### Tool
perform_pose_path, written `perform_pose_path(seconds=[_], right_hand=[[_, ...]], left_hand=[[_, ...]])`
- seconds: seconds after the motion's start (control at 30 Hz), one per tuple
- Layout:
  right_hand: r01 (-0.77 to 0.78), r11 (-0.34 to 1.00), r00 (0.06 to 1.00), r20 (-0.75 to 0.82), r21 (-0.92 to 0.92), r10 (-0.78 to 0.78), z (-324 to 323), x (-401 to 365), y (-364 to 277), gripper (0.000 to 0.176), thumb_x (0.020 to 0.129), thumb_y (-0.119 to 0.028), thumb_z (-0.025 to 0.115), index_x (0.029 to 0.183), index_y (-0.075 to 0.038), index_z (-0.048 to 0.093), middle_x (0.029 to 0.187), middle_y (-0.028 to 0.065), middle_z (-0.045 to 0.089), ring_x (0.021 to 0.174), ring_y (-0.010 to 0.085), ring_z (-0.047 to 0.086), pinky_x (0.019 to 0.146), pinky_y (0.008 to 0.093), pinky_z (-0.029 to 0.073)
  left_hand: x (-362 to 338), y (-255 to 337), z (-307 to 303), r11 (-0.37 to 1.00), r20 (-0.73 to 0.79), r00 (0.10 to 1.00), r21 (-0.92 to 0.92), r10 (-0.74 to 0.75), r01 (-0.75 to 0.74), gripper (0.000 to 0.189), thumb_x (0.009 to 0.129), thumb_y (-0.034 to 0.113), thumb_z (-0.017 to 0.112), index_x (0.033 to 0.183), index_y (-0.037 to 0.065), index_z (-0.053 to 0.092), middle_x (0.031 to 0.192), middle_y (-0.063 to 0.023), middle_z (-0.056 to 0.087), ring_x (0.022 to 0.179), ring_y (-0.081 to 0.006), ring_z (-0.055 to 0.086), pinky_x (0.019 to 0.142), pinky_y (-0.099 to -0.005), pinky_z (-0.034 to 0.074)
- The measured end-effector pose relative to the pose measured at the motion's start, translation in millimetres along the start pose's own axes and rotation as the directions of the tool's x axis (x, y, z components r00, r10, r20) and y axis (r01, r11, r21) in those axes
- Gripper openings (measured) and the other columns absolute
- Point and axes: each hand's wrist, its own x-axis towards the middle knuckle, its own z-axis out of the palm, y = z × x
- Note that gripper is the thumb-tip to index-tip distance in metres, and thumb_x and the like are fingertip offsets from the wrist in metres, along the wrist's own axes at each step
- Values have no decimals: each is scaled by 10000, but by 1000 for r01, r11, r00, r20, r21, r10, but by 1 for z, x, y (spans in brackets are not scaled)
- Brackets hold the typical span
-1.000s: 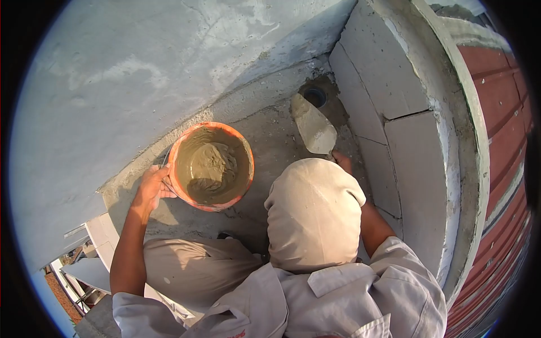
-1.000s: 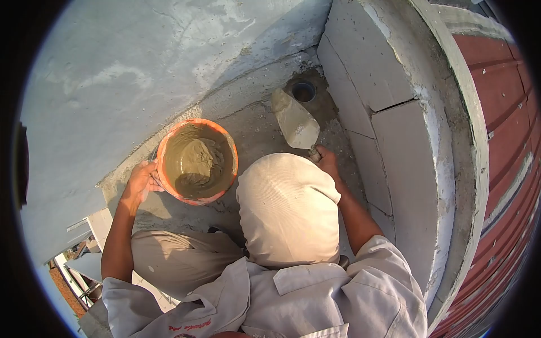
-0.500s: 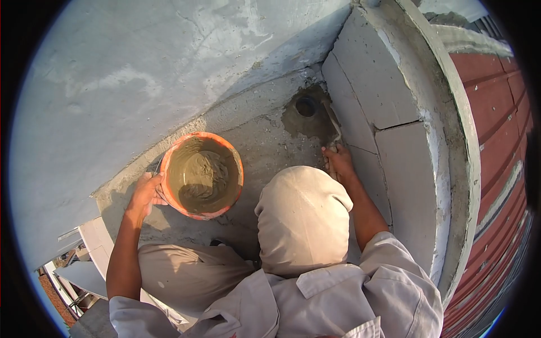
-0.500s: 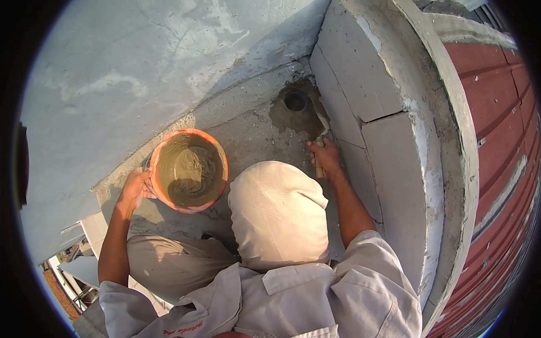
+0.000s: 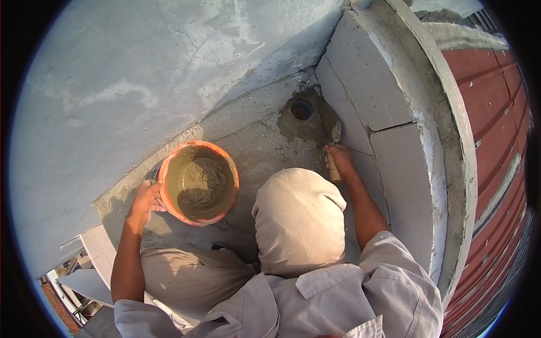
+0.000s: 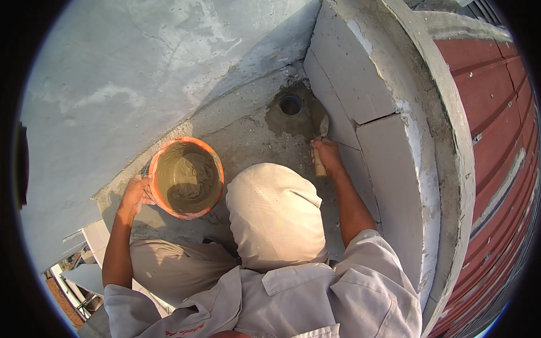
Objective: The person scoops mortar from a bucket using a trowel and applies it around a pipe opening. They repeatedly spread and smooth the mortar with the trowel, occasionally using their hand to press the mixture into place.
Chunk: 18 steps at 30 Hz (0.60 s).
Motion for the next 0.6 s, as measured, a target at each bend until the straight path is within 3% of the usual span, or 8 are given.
perform_pose_path(seconds=[0.07, 0.17, 0.27, 0.37, 0.47, 0.6], right_hand=[[-1, 1000, 1000, 0, 9, 1, 1, 0, 0, 234, 894, -223, 719, 905, 8, 682, 722, 89, 631, 556, 186, 601, 487, 342, 502], [-17, 1000, 1000, -5, 0, 17, 0, -1, 1, 229, 885, -220, 719, 907, 6, 684, 722, 90, 630, 554, 186, 602, 483, 344, 504], [-30, 999, 999, -14, -21, 30, 5, -4, 5, 224, 880, -216, 717, 912, 3, 683, 721, 91, 630, 553, 188, 602, 486, 345, 510], [-21, 999, 1000, -5, -46, 21, 7, 1, -1, 219, 881, -214, 710, 913, 1, 683, 722, 91, 631, 553, 193, 603, 497, 346, 517], [-19, 999, 1000, -16, -38, 18, 6, -4, 5, 220, 882, -217, 703, 914, 0, 683, 727, 92, 632, 561, 197, 608, 507, 346, 520], [-18, 999, 1000, -6, -40, 18, 3, -10, 4, 232, 901, -228, 693, 925, 2, 682, 718, 89, 632, 557, 186, 603, 503, 340, 513]], left_hand=[[1, -2, 0, 1000, -20, 1000, -1, -14, 14, 609, 983, 384, 662, 1318, -42, 384, 1008, -177, 707, 738, -242, 706, 633, -385, 570], [-8, 6, 9, 999, -111, 994, 53, 14, -8, 395, 1006, 393, 615, 1102, 16, 547, 902, -121, 718, 672, -213, 695, 600, -368, 570], [7, -9, -2, 999, -101, 995, 36, 3, 0, 404, 1003, 374, 616, 1165, 14, 530, 917, -130, 719, 671, -218, 690, 607, -372, 562], [21, -22, -10, 998, -141, 990, 60, 7, 2, 532, 990, 366, 630, 1316, -17, 459, 980, -145, 720, 694, -224, 690, 634, -380, 557], [27, -31, -20, 999, -98, 995, 17, -34, 36, 1057, 924, 387, 722, 1607, -58, 49, 1362, -308, 575, 1017, -364, 675, 817, -459, 553], [27, -32, -18, 999, -132, 990, 14, -46, 49, 1062, 916, 386, 729, 1612, -43, 53, 1387, -298, 563, 1033, -356, 670, 827, -458, 548]])
